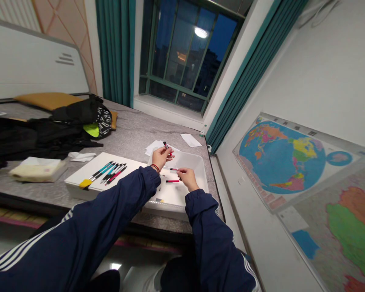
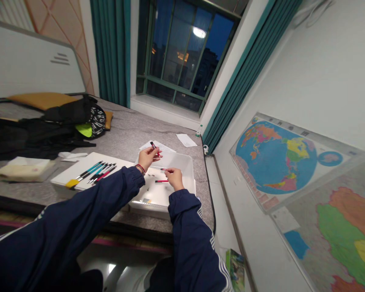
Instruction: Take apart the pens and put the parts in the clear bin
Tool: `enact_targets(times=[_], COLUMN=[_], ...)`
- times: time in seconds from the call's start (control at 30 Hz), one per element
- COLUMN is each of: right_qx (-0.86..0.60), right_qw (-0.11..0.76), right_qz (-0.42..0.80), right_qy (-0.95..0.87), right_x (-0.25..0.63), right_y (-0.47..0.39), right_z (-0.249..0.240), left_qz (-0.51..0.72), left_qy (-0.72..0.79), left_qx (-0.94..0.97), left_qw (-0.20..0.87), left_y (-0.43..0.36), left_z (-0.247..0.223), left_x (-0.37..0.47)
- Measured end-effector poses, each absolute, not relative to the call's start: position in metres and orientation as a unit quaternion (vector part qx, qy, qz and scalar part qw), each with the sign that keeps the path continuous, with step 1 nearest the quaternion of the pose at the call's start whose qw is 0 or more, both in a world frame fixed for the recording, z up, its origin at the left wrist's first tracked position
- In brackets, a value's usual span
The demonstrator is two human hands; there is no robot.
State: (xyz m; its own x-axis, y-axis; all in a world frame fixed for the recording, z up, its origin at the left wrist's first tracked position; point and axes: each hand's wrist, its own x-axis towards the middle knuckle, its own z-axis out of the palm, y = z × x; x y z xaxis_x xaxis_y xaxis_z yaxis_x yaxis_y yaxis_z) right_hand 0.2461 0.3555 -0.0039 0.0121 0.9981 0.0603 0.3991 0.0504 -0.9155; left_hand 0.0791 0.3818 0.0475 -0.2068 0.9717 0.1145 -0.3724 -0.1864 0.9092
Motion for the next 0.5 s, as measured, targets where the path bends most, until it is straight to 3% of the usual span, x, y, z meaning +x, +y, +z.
enact_targets(times=[0.13, 0.33, 0.5], right_qx=[-0.64, -0.536, -0.492], right_qw=[0.381, 0.515, 0.57], right_qz=[0.31, 0.383, 0.418], right_qy=[-0.591, -0.549, -0.508], right_x=[0.253, 0.246, 0.241], right_y=[0.359, 0.352, 0.345], right_z=[-0.01, 0.01, 0.025], left_qz=[0.684, 0.665, 0.645], left_qy=[0.41, 0.425, 0.427], left_qx=[0.422, 0.463, 0.495], left_qw=[0.43, 0.404, 0.396], left_y=[0.383, 0.382, 0.381], left_z=[0.045, 0.041, 0.038], left_x=[0.079, 0.082, 0.084])
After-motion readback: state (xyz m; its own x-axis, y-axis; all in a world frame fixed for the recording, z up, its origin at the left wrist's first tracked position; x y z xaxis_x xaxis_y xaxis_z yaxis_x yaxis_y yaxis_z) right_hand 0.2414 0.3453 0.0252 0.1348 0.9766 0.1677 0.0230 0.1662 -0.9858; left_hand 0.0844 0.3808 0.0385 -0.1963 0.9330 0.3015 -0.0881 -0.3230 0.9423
